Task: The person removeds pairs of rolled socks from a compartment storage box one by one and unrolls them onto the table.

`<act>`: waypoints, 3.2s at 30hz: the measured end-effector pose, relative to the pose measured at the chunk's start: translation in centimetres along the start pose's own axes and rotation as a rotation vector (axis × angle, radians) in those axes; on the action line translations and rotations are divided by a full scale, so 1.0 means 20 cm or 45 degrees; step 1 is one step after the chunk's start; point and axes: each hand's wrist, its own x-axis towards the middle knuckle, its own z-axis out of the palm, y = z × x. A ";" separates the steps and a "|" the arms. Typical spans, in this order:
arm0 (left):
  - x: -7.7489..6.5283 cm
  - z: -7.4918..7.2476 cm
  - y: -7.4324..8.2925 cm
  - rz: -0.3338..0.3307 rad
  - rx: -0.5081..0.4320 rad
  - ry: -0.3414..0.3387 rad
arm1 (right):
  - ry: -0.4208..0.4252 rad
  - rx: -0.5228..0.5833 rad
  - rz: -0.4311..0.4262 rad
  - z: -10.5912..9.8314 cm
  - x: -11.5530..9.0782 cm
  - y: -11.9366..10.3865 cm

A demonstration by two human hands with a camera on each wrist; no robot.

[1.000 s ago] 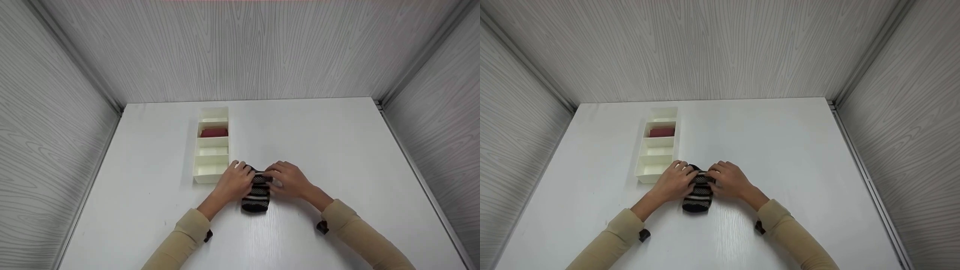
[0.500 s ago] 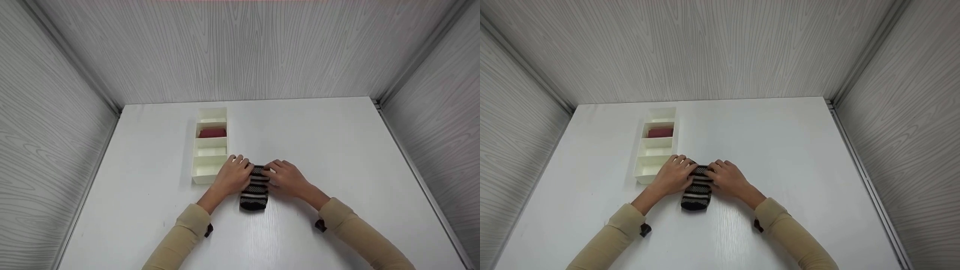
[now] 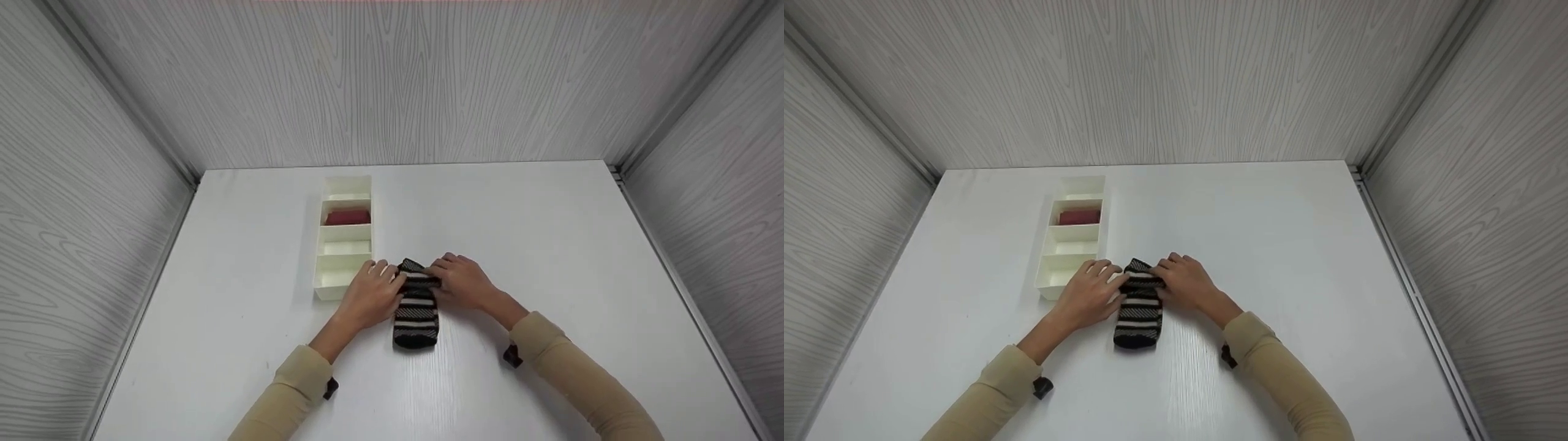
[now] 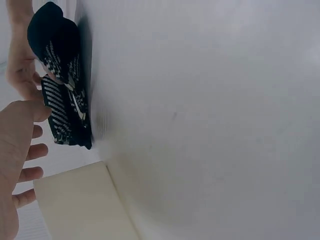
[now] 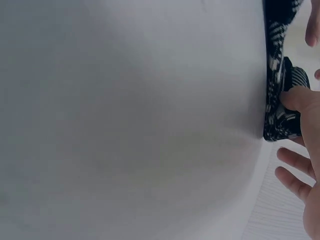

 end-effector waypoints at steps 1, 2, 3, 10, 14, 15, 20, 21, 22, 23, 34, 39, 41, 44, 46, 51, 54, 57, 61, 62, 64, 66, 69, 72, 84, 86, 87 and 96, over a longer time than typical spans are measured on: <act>0.00 0.00 0.00 0.002 0.004 -0.005 | -0.019 0.042 0.003 0.00 0.01 0.00; 0.00 0.00 0.00 0.005 0.004 -0.009 | -0.039 0.088 0.004 0.00 0.01 0.00; 0.01 0.00 -0.01 0.008 -0.002 -0.016 | -0.058 0.135 0.002 0.00 0.01 0.00; 0.02 0.00 0.00 0.065 -0.022 -0.047 | -0.141 0.423 0.029 -0.01 0.00 -0.02; 0.05 0.01 0.00 0.081 0.000 -0.032 | -0.101 0.452 0.066 -0.01 -0.01 -0.02; 0.06 0.01 0.00 0.083 0.007 -0.025 | -0.061 0.434 0.060 -0.02 -0.02 -0.02; 0.09 0.03 -0.01 0.066 0.007 -0.037 | 0.235 0.273 -0.052 -0.03 -0.06 0.00; 0.10 0.03 -0.02 0.060 -0.001 -0.052 | 0.293 0.236 -0.086 -0.03 -0.06 0.00; 0.10 0.04 -0.02 0.054 -0.010 -0.069 | 0.343 0.206 -0.121 -0.03 -0.07 0.00; 0.11 0.04 -0.02 0.048 -0.015 -0.089 | 0.383 0.180 -0.156 -0.03 -0.07 0.00; 0.17 0.06 -0.04 0.011 -0.029 -0.264 | 0.250 0.076 -0.125 -0.01 -0.05 -0.03; 0.14 0.04 -0.03 0.013 -0.024 -0.223 | 0.154 0.031 0.001 0.02 -0.01 -0.03; 0.13 0.04 -0.03 0.008 -0.026 -0.209 | 0.141 0.027 0.038 0.03 0.01 -0.02; 0.11 0.03 -0.02 -0.006 -0.033 -0.199 | 0.120 0.026 0.070 0.04 0.04 -0.01; 0.09 0.03 -0.02 -0.017 -0.032 -0.186 | 0.092 0.024 0.089 0.04 0.06 -0.01; 0.08 0.03 -0.02 -0.030 -0.030 -0.152 | 0.012 0.107 0.119 0.05 0.12 0.00; 0.08 0.04 -0.02 -0.024 -0.019 -0.123 | -0.038 0.219 0.102 0.05 0.13 0.00; 0.08 0.04 -0.02 -0.023 -0.002 -0.098 | -0.084 0.314 0.068 0.04 0.12 0.00; 0.10 0.05 -0.01 -0.012 0.016 -0.095 | -0.120 0.412 0.091 0.03 0.11 0.00; 0.11 0.05 0.00 -0.006 0.023 -0.098 | -0.123 0.433 0.106 0.03 0.11 0.00; 0.13 0.06 0.00 0.003 0.037 -0.108 | -0.120 0.462 0.136 0.03 0.10 0.00; 0.15 0.06 0.00 0.006 0.048 -0.126 | -0.093 0.451 0.148 0.02 0.09 0.01; 0.18 0.07 0.00 0.004 0.060 -0.174 | 0.001 0.363 0.110 0.02 0.07 0.02; 0.21 0.09 -0.01 -0.004 0.060 -0.217 | 0.147 0.226 0.001 0.02 0.05 0.04; 0.28 0.09 -0.04 -0.050 0.052 -0.352 | 0.298 -0.188 -0.111 0.07 0.06 0.06; 0.27 0.09 -0.04 -0.050 0.052 -0.327 | 0.283 -0.181 -0.085 0.07 0.07 0.07; 0.26 0.09 -0.04 -0.049 0.052 -0.312 | 0.269 -0.169 -0.073 0.08 0.07 0.08; 0.25 0.12 -0.01 -0.120 0.037 -0.144 | 0.120 0.030 0.097 0.09 0.12 0.14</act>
